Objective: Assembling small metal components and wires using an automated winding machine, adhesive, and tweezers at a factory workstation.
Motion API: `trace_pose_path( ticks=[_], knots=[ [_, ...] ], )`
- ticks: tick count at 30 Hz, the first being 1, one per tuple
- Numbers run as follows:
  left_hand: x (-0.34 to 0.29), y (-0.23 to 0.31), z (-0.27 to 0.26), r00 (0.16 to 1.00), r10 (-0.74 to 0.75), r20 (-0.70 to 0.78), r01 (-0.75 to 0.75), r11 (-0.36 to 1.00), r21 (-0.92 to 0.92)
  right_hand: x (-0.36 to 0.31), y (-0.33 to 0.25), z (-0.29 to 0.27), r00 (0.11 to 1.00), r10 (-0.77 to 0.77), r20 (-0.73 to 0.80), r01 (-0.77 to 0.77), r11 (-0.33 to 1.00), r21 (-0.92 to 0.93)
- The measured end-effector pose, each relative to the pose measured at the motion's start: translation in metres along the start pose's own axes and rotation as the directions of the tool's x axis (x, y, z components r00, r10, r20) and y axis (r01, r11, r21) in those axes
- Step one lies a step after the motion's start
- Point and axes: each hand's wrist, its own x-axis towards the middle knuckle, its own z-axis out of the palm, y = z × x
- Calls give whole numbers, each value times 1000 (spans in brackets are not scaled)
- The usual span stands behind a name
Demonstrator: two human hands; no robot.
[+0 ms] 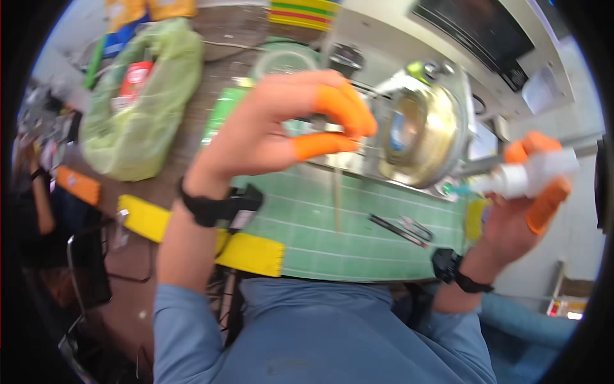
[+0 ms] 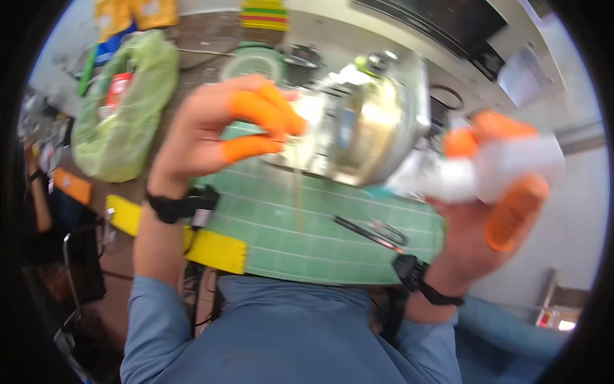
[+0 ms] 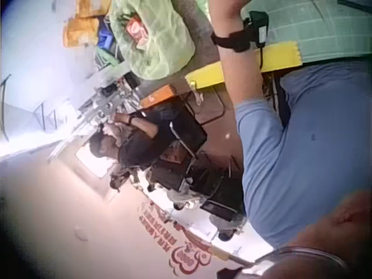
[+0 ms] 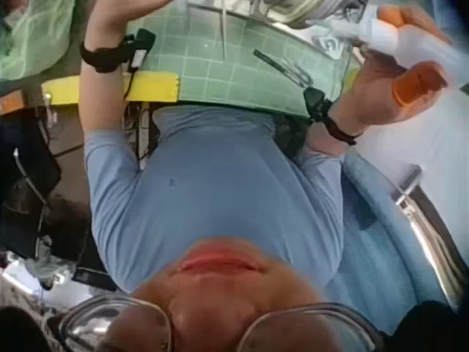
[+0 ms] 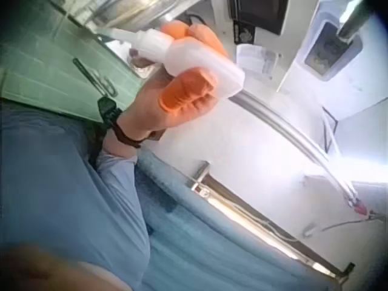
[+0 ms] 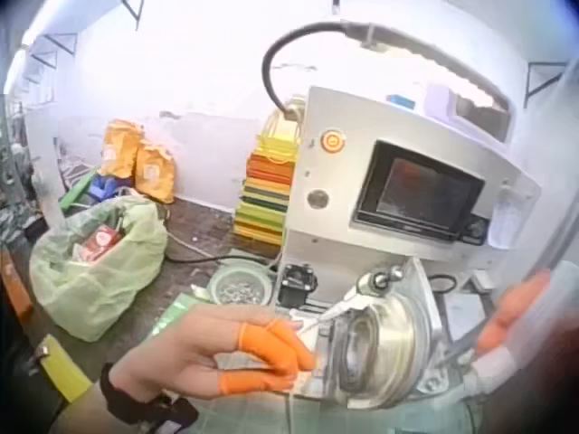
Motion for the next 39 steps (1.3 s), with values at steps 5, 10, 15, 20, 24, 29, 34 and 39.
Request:
trace_pose_path(
  ticks=[5, 10, 15, 20, 24, 29, 34, 39],
  knots=[
    [7, -6, 7, 999, -31, -11, 31, 999, -43, 19, -3, 36, 989, -116, 91, 133, 965, -224],
    [3, -4, 12, 999, -3, -38, 1, 999, -50, 26, 29, 41, 945, -324, -50, 277, 870, -408],
    [3, -5, 14, 998, 22, -58, -24, 999, -46, 24, 30, 39, 936, -352, 9, 316, 828, -463],
    [2, -9, 12, 997, 49, -56, -51, 998, -36, 24, 30, 48, 927, -373, -28, 314, 816, -485],
    [2, -10, 10, 997, 51, -58, -54, 998, -44, 25, 28, 49, 929, -369, 23, 330, 799, -502],
    [2, -10, 10, 998, 39, -56, -42, 998, -51, 23, 25, 51, 947, -320, 36, 291, 802, -522],
    [1, -3, 7, 999, 31, -41, -33, 999, -34, 21, 26, 54, 934, -357, 19, 308, 778, -547],
    [8, -2, 14, 1000, 7, -12, -7, 1000, -30, 7, 11, 36, 961, -235, -143, 157, 896, -415]
  ],
)
